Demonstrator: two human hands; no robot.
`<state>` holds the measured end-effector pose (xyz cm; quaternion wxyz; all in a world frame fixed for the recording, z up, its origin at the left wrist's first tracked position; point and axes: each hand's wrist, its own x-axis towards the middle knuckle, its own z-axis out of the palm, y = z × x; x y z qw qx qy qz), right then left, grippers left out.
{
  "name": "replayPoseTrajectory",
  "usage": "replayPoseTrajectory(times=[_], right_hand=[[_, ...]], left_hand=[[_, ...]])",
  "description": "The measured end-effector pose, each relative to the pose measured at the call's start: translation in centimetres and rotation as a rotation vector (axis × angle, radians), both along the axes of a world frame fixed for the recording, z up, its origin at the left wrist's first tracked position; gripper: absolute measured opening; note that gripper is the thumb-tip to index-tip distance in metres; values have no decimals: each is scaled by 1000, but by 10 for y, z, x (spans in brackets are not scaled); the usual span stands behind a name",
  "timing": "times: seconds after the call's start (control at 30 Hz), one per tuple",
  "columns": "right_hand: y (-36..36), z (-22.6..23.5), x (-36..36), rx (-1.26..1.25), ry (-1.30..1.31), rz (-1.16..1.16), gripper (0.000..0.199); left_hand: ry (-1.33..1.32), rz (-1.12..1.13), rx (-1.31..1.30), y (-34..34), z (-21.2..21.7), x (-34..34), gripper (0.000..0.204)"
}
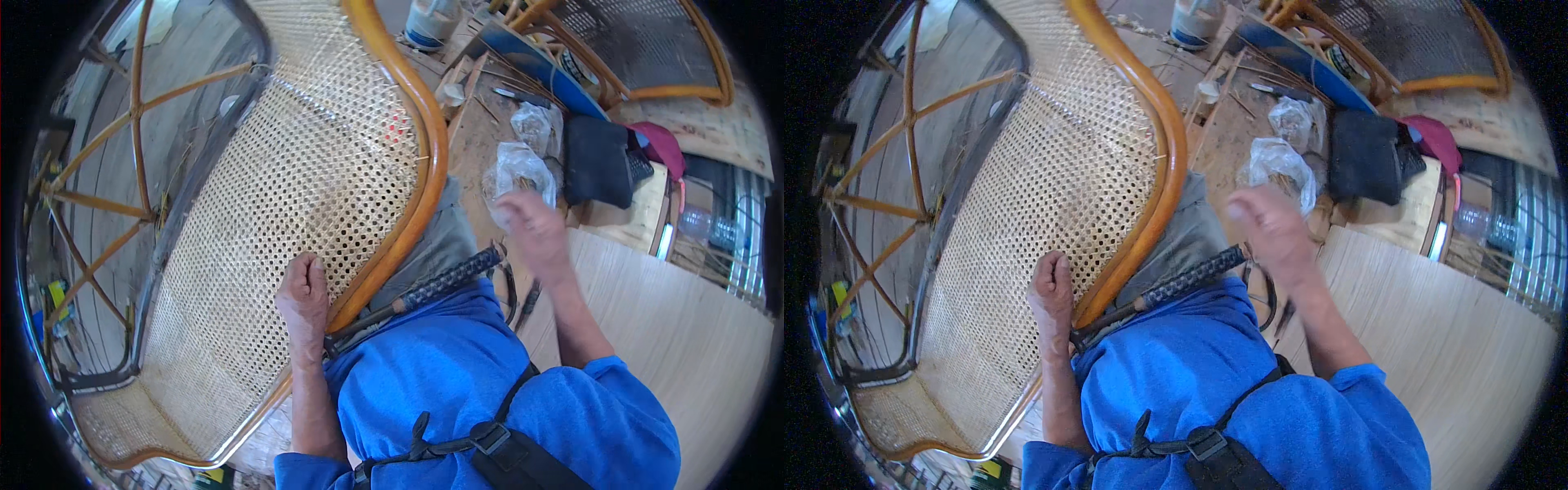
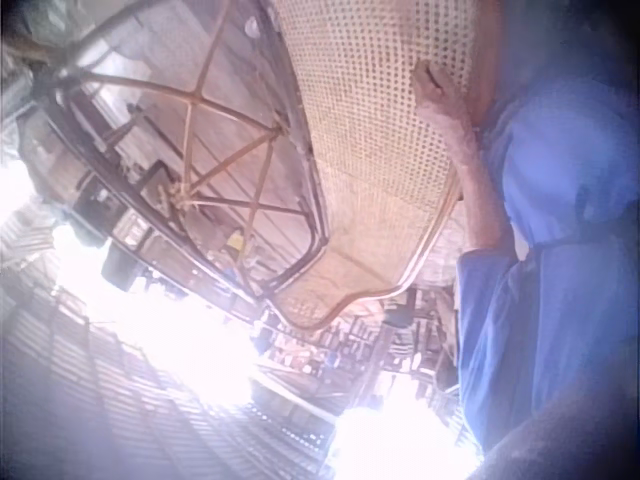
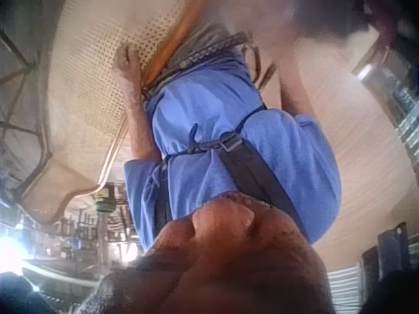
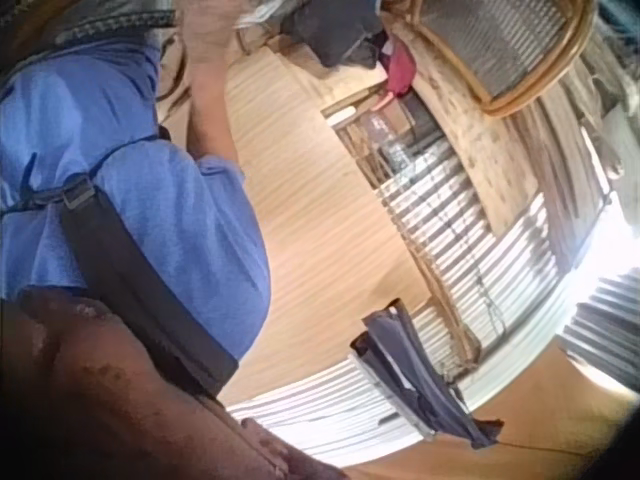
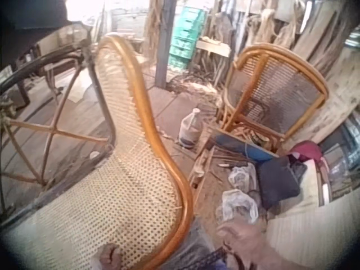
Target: Repairing a rattan chair by weaving and securing joints with a hammer and pins.
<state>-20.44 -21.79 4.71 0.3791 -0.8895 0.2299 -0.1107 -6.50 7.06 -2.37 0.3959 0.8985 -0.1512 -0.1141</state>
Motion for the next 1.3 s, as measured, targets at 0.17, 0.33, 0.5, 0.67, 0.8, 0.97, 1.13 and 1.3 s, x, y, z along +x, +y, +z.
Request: replayPoseTrajectory(times=[0.17,0.33,0.5,0.67,0.8,0.97,1.13,1.3], right_hand=[[-56,-21,-62,82,52,-415,13],[-42,-88,-128,19,361,-319,15],[6,-124,-142,27,529,-325,17],[19,-97,-110,132,380,-455,19],[-13,-106,-131,224,339,-608,21],[-4,-127,-204,100,549,-644,18],[46,-134,-231,-99,715,-415,18],[50,-132,-215,-39,482,-281,22]], left_hand=[[-6,-70,15,7,-9,1,13],[220,141,-240,11,-6,16,22],[526,232,-432,6,-2,19,22],[607,205,-360,1,-3,20,18],[553,107,-274,4,-12,22,17],[526,166,-313,-1,-17,24,16],[534,181,-402,-2,-25,25,15],[560,185,-422,5,-31,30,16]])
